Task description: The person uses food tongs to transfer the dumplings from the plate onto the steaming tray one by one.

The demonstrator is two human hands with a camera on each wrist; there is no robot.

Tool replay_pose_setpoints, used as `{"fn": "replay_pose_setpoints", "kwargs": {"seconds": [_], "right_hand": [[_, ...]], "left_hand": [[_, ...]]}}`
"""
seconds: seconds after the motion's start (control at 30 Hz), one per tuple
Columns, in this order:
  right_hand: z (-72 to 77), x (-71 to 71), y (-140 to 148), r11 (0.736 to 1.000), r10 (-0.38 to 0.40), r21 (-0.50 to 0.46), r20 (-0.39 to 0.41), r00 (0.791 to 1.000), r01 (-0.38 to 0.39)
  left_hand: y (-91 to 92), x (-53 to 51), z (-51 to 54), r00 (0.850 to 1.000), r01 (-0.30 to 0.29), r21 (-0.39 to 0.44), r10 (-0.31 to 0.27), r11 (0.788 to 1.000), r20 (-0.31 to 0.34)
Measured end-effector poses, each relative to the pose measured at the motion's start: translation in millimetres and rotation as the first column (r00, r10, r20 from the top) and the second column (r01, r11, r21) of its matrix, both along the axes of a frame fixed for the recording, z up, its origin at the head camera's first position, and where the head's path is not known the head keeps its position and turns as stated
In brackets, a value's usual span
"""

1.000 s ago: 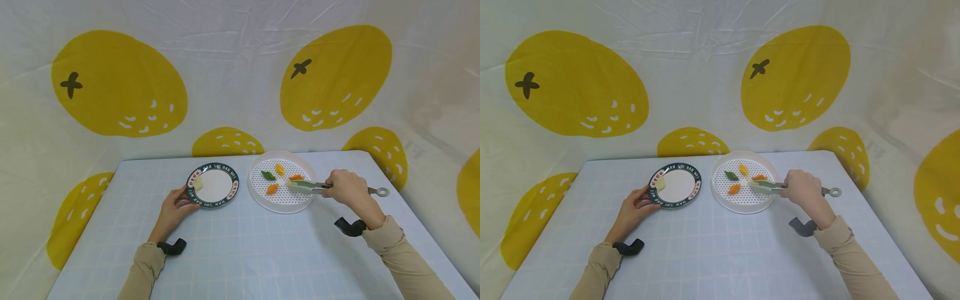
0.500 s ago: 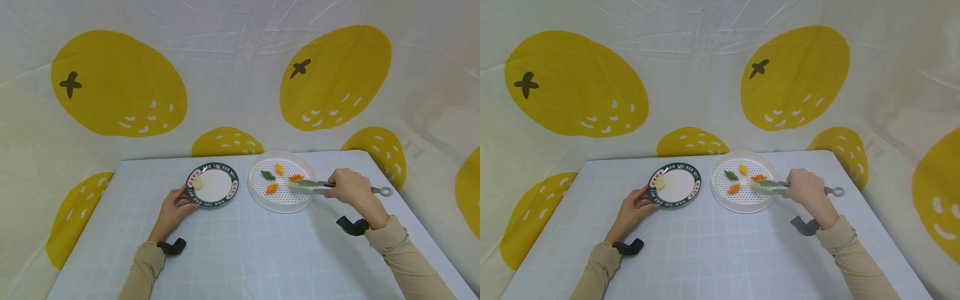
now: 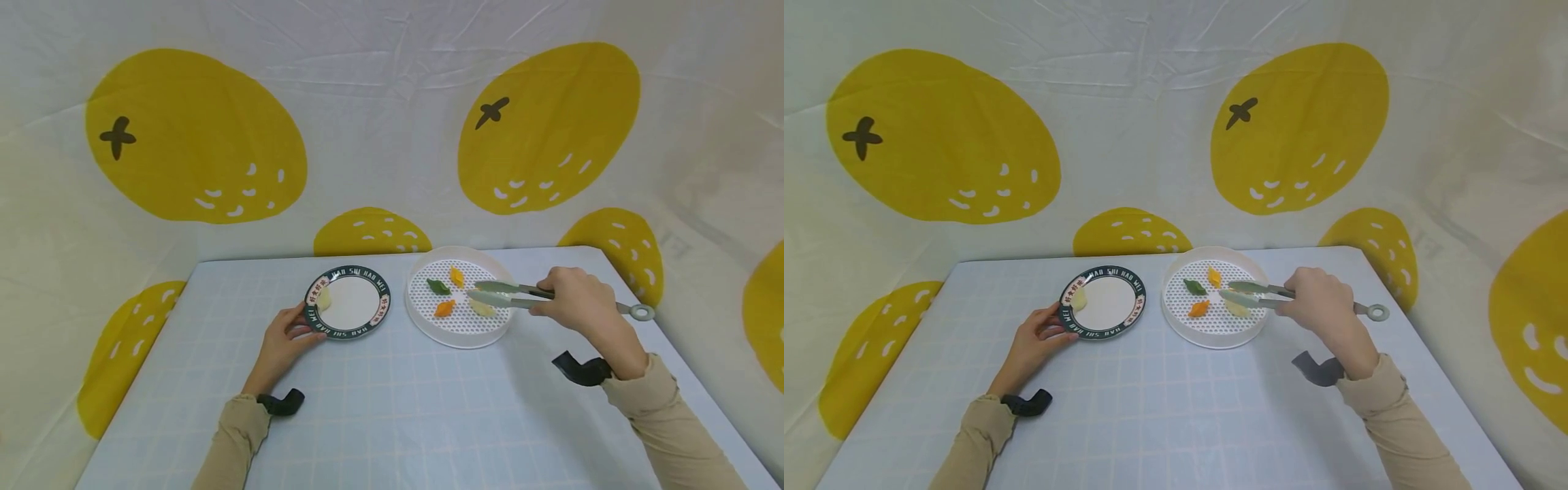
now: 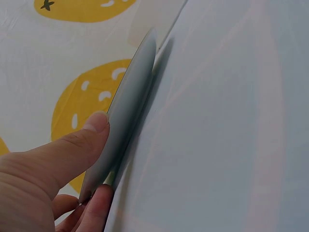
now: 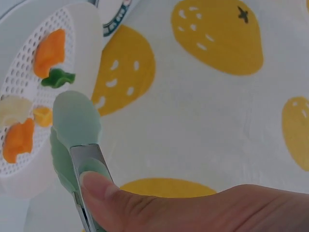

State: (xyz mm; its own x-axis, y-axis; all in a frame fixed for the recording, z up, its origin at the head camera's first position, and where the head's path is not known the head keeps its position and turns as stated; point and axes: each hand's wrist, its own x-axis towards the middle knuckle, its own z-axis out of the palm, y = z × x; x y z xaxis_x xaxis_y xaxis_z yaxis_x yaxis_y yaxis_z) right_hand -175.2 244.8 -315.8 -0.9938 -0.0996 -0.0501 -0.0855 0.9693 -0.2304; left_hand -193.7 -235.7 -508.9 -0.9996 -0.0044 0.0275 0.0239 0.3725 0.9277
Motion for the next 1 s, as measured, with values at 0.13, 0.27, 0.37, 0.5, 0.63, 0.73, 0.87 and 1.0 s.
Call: {"fn": "replay_pose_setpoints", "kwargs": {"seconds": [0.13, 0.27, 0.37, 0.5, 0.63, 0.73, 0.87, 1.0], "right_hand": [[3.1, 4.0, -8.7, 1.000, 0.020, -0.007, -0.039, 0.999, -0.020], [4.6, 6.7, -19.2, 0.998, 0.045, -0.031, -0.068, 0.997, -0.048], [4.0, 8.3, -28.7, 0.996, 0.058, -0.056, -0.091, 0.994, -0.063], [0.9, 10.7, -45.9, 0.991, 0.058, -0.111, -0.116, 0.992, -0.071], [-4.5, 12.3, -67.1, 0.984, 0.062, -0.159, -0.147, 0.987, -0.085], [-10.8, 11.9, -83.5, 0.980, 0.061, -0.175, -0.169, 0.984, -0.091], [-21.0, 8.2, -107.4, 0.972, 0.075, -0.205, -0.195, 0.978, -0.115], [-30.7, 2.0, -132.9, 0.960, 0.099, -0.235, -0.224, 0.969, -0.153]], "left_hand": [[0.8, 0.3, 0.8, 1.000, 0.002, 0.002, -0.002, 1.000, 0.000], [1.1, 0.5, 1.6, 1.000, 0.005, 0.000, -0.005, 1.000, -0.005], [1.1, 0.7, 2.5, 1.000, 0.009, 0.006, -0.009, 1.000, -0.011], [1.3, 0.9, 3.4, 1.000, 0.010, 0.008, -0.010, 1.000, -0.016], [1.5, 0.9, 2.9, 1.000, 0.006, 0.011, -0.006, 1.000, -0.017], [1.5, 0.7, 2.1, 1.000, 0.012, 0.015, -0.012, 1.000, -0.018], [1.1, 0.7, 1.4, 1.000, 0.011, 0.002, -0.011, 1.000, -0.012], [0.9, 0.1, 1.7, 1.000, 0.009, 0.000, -0.009, 1.000, -0.008]]}}
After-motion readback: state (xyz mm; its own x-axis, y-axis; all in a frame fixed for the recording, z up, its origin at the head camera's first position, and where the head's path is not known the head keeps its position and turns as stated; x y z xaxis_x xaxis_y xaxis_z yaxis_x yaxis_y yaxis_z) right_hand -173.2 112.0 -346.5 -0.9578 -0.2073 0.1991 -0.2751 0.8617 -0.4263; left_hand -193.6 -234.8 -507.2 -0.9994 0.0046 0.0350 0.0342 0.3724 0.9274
